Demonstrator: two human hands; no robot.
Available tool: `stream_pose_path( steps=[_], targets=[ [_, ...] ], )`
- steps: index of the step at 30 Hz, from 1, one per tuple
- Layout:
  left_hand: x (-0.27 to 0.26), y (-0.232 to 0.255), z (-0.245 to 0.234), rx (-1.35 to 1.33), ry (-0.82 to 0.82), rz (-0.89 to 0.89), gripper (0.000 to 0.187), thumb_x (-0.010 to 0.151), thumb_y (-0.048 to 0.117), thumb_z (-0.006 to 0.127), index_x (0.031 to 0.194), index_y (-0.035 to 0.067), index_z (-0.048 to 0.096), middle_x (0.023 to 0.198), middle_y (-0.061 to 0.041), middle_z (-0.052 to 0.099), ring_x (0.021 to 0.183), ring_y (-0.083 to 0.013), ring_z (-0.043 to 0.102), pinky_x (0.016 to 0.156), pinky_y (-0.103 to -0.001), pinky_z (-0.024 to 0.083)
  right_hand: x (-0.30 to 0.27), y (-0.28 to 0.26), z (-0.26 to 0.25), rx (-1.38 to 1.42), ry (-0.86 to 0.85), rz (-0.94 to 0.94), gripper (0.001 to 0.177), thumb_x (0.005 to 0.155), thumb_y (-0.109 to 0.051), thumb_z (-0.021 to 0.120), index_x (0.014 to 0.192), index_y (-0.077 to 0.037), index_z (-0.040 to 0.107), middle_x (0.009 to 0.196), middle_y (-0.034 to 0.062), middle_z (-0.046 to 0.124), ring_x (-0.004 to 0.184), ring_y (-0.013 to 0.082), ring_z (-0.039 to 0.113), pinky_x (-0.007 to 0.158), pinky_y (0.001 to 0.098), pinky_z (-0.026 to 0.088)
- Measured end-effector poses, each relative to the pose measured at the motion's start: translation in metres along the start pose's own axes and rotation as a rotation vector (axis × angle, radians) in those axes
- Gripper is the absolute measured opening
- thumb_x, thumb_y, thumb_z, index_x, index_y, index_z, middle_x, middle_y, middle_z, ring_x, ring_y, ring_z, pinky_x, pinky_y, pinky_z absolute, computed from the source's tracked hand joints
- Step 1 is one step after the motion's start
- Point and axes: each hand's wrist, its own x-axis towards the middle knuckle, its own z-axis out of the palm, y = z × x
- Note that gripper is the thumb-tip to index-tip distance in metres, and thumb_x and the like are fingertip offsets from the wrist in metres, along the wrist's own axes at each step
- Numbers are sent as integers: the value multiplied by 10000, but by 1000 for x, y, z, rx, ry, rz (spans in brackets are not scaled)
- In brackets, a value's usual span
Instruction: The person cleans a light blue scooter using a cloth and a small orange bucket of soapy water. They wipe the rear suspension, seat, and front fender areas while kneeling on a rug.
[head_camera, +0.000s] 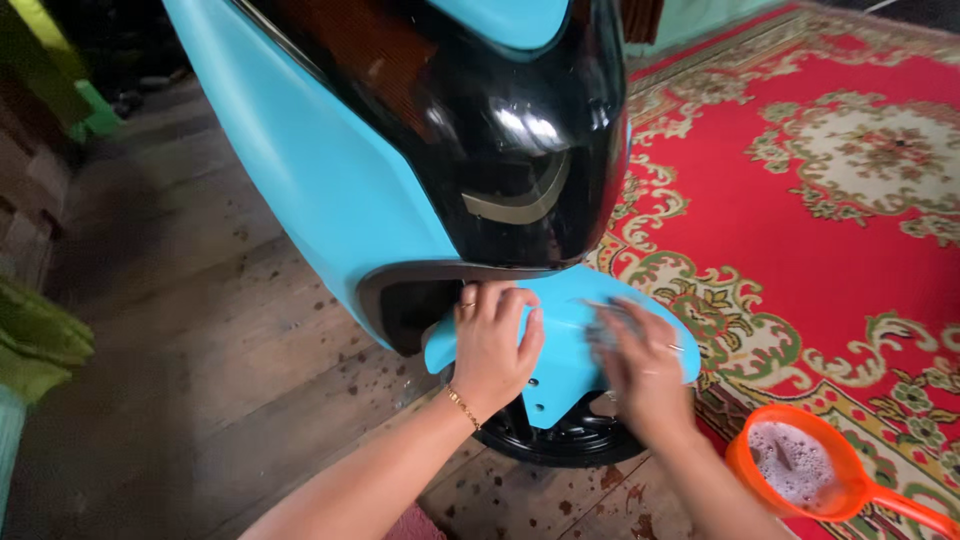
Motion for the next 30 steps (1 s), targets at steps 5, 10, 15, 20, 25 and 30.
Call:
stream_pose_path(
  steps=[5, 10, 15, 20, 25, 30],
  targets=[
    [-8, -14, 5, -236, 220, -147, 258, 949, 174, 666, 1120, 45, 521, 1119, -156, 534, 1049, -365, 555, 938, -475, 451, 25, -11, -46, 26, 154, 34, 406, 893, -40, 683, 1294, -92, 647, 1355, 189, 569, 1195, 402, 556, 1036, 491, 473],
    [-12, -62, 10, -622, 73, -688, 254, 1058, 237, 561, 1170, 10, 545, 1074, -220, 692, 927, -291, 656, 859, -361, 516, 104, -81, -52, -19, 375, -235, 711, 873, -110, 796, 1481, 22, 451, 1521, 247, 461, 1439, 485, 428, 1203, 543, 364],
    [-22, -99, 27, -783, -109, -595, 268, 1049, 209, 508, 1224, 15, 565, 1149, -189, 674, 1001, -266, 637, 918, -355, 510, 162, -212, 26, -232, 265, -436, 536, 1068, -218, 588, 1579, -73, 512, 1671, 168, 341, 1568, 345, 285, 1280, 594, 167],
    [-30, -124, 38, -1144, -126, -745, 273, 1055, 208, 491, 1242, 26, 575, 1186, -155, 655, 1050, -247, 622, 947, -355, 504, 204, -267, 36, -275, 40, -607, 448, 1116, -218, 512, 1539, -79, 567, 1675, 62, 370, 1602, 307, 248, 1326, 609, 64],
    [-32, -148, 67, -1464, -71, -841, 282, 1062, 206, 473, 1259, 38, 585, 1223, -121, 636, 1099, -227, 606, 976, -355, 498, 165, -186, -8, -212, 406, -450, 440, 1143, -272, 697, 1570, -238, 597, 1686, 44, 386, 1606, 300, 238, 1307, 585, -25],
    [-41, -169, 61, -1876, -92, -947, 294, 1068, 204, 456, 1276, 49, 595, 1260, -87, 617, 1148, -208, 591, 1005, -354, 492, 108, -147, 6, 120, 527, -13, 649, 883, 37, 607, 1498, -146, 511, 1657, 190, 320, 1563, 389, 299, 1298, 514, 175]
  ],
)
